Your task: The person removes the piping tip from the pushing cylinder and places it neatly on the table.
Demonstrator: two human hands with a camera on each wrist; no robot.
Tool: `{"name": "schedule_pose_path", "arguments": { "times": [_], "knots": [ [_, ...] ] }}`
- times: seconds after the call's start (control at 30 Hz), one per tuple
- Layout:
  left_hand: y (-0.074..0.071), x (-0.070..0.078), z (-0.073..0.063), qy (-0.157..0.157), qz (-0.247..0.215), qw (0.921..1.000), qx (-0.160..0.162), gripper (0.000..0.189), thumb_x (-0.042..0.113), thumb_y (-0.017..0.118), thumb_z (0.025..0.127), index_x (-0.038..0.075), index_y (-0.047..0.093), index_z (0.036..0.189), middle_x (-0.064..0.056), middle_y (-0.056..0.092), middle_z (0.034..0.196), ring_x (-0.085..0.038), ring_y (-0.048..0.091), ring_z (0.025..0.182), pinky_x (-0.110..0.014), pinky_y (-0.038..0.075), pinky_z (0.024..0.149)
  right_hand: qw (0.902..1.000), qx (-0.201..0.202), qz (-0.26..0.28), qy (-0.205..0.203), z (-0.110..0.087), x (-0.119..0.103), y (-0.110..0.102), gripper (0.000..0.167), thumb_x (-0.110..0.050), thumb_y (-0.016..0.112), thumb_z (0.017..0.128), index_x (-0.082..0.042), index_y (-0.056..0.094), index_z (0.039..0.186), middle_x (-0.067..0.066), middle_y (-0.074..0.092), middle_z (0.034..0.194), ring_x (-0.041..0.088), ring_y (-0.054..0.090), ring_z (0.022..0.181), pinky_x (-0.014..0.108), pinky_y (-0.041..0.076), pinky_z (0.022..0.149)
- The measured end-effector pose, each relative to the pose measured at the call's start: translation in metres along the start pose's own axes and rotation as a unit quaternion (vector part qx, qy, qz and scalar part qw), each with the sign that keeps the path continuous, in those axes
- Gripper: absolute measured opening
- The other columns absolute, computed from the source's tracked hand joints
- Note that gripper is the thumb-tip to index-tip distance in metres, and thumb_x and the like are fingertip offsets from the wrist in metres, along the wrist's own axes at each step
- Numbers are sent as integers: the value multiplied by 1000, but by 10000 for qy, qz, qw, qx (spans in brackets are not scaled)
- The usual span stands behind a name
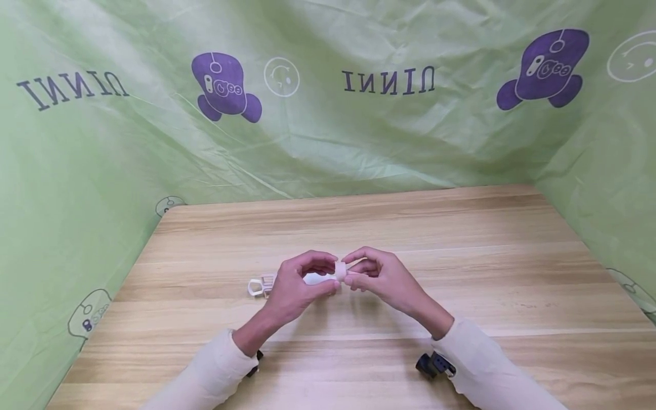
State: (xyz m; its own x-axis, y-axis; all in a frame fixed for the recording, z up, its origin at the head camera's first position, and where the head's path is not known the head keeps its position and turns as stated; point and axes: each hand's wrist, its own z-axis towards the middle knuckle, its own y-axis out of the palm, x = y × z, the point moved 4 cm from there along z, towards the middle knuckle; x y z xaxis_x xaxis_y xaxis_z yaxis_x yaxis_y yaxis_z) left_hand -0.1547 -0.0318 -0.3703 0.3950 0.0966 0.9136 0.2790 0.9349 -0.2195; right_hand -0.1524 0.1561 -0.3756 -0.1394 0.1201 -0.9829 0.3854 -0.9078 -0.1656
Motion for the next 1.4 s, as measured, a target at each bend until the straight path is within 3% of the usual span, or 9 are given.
{"name": "schedule_pose_path", "arguments": {
  "times": [0.3,0.67,0.87,1.0,1.2,1.4],
  "knots": [
    [-2,1,1,86,18,10000,-8,32,0,83,78,4,72,108,-7,72,98,-23,68,91,-45,55,85,9999,115,38,51,-3,4,-2,31,-6,68,95,7,59,121,31,66,97,22,68,78,41,57,73],
    [-6,-1,1,-74,96,9999,103,32,-2,82,77,5,73,107,-5,72,96,-20,68,85,-42,56,78,9993,317,-164,-59,-6,6,-6,23,-5,70,93,8,64,112,23,68,90,19,67,76,30,55,69],
    [-7,-2,0,-216,42,9997,103,33,-3,81,77,5,73,109,-11,72,97,-17,66,79,-32,54,71,9987,432,-245,-114,-6,6,-9,23,-5,70,94,10,63,109,24,67,89,22,67,75,30,55,68],
    [-8,-1,-1,-223,34,9997,126,34,-4,81,77,5,73,109,-12,72,98,-17,66,78,-31,54,70,9981,509,-327,-154,-6,6,-10,21,-5,70,94,10,63,107,27,66,88,26,66,74,31,54,67],
    [-9,-2,-1,-237,90,9996,135,34,-3,81,77,5,73,109,-11,72,98,-16,66,79,-31,54,71,9972,645,-328,-171,-6,5,-11,17,-4,70,93,8,65,104,26,67,89,19,67,75,32,54,68],
    [-9,-1,-2,-259,36,9996,123,33,-2,82,78,5,73,110,-12,72,99,-19,65,80,-29,53,72,9962,829,-263,-99,-5,4,-13,21,-7,73,92,8,64,104,19,69,88,21,68,76,35,56,69]
  ]
}}
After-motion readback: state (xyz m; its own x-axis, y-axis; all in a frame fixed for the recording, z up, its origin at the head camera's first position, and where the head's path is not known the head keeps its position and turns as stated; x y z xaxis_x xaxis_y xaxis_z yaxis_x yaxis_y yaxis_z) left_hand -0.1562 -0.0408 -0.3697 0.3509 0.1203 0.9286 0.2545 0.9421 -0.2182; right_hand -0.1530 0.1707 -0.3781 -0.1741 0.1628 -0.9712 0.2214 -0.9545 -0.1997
